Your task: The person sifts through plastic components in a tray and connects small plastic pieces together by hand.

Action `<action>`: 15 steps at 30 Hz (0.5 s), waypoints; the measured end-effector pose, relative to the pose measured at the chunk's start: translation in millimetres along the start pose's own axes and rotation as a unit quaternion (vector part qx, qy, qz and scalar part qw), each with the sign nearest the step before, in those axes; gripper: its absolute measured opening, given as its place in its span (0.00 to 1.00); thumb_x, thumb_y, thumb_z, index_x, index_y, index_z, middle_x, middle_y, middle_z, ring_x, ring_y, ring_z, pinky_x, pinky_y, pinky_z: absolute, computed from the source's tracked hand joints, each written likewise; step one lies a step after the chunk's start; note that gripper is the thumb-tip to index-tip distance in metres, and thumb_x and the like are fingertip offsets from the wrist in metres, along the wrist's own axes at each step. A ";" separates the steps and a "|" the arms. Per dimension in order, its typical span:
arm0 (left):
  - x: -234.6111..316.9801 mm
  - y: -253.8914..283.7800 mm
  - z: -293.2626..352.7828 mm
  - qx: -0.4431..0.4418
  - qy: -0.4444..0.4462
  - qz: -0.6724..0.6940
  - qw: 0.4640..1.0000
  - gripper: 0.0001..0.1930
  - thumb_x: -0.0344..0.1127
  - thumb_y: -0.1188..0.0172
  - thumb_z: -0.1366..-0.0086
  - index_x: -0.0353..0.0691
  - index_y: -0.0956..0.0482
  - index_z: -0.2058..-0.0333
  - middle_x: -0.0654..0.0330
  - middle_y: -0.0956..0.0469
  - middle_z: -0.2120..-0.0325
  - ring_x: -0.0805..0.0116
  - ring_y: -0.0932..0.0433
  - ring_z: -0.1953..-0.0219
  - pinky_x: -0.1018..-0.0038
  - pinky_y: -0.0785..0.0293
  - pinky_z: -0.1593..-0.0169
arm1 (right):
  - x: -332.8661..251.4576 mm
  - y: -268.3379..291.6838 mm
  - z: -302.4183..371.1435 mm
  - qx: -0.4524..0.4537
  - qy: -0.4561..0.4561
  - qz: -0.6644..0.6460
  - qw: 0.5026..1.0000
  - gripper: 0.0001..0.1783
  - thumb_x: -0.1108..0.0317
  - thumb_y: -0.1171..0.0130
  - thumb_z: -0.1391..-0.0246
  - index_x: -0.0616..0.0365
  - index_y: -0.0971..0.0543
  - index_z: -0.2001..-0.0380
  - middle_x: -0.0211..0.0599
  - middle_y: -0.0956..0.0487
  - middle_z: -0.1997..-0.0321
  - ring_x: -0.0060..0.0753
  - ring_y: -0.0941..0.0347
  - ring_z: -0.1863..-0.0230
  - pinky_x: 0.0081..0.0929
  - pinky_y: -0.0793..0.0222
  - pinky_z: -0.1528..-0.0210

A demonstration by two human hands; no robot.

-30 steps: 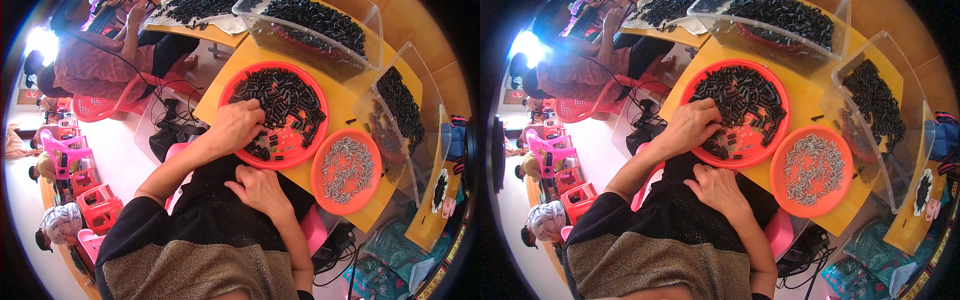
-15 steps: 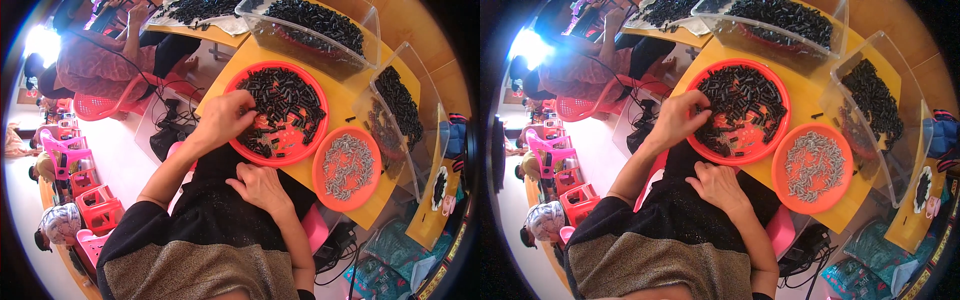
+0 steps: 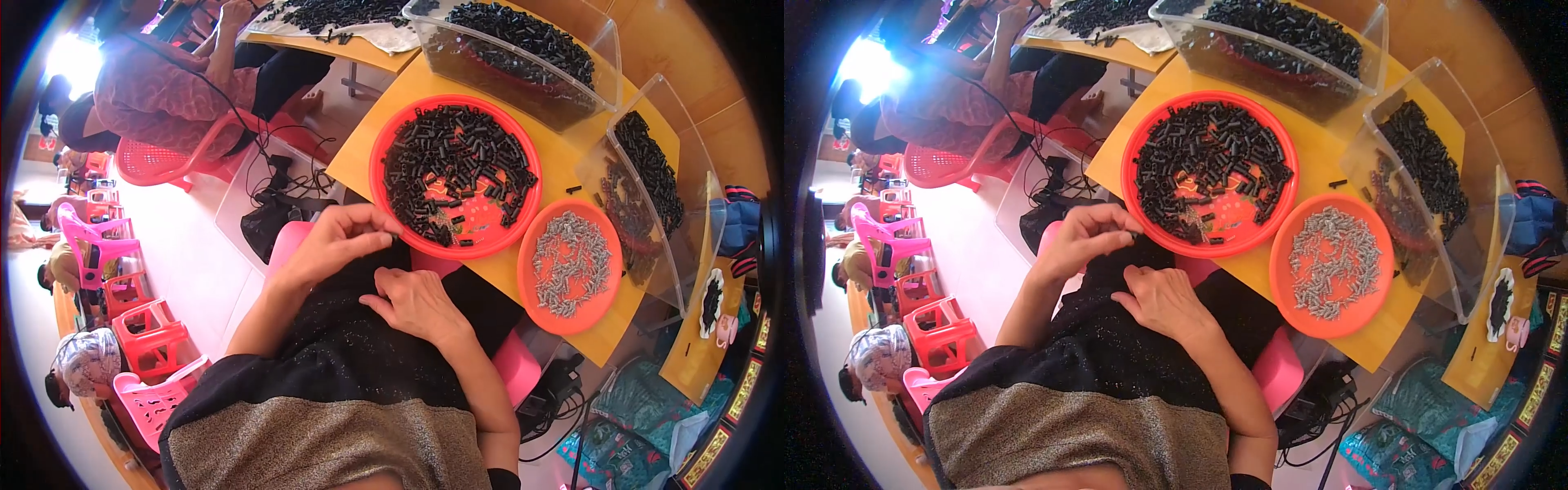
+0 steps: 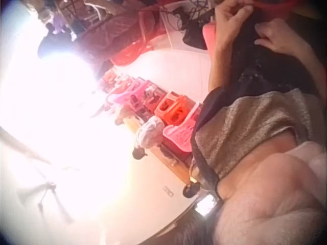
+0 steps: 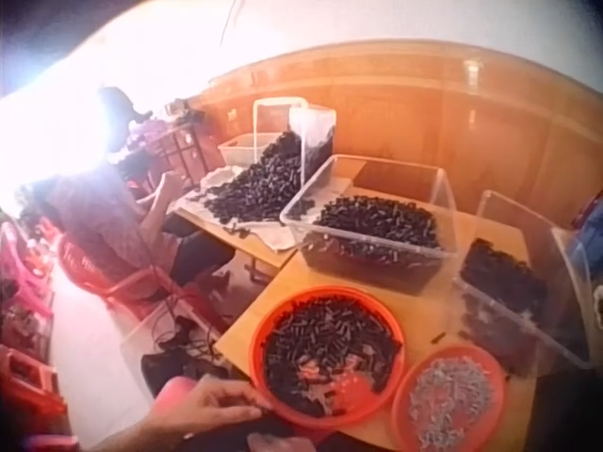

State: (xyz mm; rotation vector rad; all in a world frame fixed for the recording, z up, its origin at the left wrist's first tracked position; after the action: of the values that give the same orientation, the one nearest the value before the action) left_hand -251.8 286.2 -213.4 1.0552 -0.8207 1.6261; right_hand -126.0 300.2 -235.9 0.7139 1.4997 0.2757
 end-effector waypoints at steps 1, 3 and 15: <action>0.7 -5.9 5.4 -0.022 0.000 0.012 1.000 0.09 0.27 0.35 0.24 0.33 0.14 0.49 0.70 0.16 0.60 0.86 0.20 0.59 0.83 0.24 0.54 | -2.0 -2.7 0.5 -0.001 0.001 0.003 1.000 0.21 0.51 0.30 0.36 0.60 0.22 0.62 0.52 0.16 0.71 0.64 0.17 0.69 0.57 0.22 0.67; -6.8 -18.0 13.1 -0.068 0.008 0.037 0.997 0.09 0.28 0.36 0.22 0.34 0.15 0.47 0.69 0.17 0.56 0.84 0.20 0.55 0.81 0.22 0.51 | -6.6 -2.1 1.3 0.027 0.003 0.000 1.000 0.22 0.50 0.28 0.37 0.58 0.24 0.67 0.45 0.17 0.70 0.60 0.17 0.68 0.56 0.23 0.67; -26.5 -40.1 14.3 -0.096 -0.034 0.037 0.994 0.13 0.42 0.46 0.14 0.40 0.19 0.55 0.72 0.22 0.68 0.85 0.32 0.69 0.84 0.35 0.67 | -17.6 -26.2 3.5 -0.024 0.004 0.067 0.997 0.21 0.49 0.29 0.37 0.59 0.18 0.66 0.48 0.17 0.68 0.60 0.17 0.65 0.55 0.21 0.65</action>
State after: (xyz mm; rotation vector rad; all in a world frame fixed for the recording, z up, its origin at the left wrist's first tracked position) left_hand -206.4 275.0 -231.3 0.9576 -1.0505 1.5447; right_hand -131.0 268.9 -237.3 0.7770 1.4508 0.4161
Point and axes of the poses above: each hand's wrist, its own z-axis away from the middle knuckle, its own y-axis out of the back of the hand, x = y × z, the point moved 10 cm from there along -z, towards the middle knuckle
